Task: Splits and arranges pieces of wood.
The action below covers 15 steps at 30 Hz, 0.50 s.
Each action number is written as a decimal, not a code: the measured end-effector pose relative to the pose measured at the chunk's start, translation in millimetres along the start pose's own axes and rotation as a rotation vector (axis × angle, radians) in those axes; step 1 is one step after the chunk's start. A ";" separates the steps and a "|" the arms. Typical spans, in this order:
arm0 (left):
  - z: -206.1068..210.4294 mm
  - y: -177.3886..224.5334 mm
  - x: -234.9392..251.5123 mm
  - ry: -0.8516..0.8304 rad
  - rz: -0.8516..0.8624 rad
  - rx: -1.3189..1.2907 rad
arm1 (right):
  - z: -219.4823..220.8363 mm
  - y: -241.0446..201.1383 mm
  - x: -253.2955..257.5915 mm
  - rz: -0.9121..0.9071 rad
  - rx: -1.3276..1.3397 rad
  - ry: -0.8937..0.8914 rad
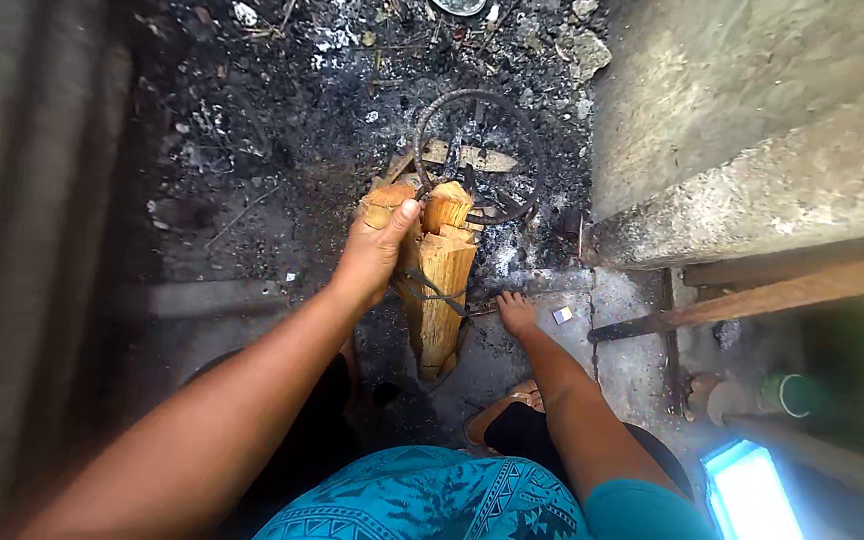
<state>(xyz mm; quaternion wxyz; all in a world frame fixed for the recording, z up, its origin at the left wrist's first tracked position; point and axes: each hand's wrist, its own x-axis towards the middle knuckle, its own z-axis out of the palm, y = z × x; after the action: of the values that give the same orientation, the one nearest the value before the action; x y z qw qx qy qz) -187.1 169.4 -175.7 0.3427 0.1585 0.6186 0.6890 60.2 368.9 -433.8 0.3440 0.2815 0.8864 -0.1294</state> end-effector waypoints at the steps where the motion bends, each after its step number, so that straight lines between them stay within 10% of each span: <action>1: -0.9 0.0 1.9 0.007 -0.008 -0.001 | 1.8 0.4 2.0 0.010 -0.003 0.012; 15: -6.1 -0.6 7.3 0.121 -0.086 -0.001 | -35.5 2.2 3.7 0.127 0.263 -0.197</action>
<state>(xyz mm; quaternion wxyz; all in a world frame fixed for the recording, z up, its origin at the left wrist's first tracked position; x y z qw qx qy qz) -196.1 169.7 -179.0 0.3340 0.0897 0.6443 0.6822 40.2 387.2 -410.5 0.3968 0.3655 0.8043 -0.2491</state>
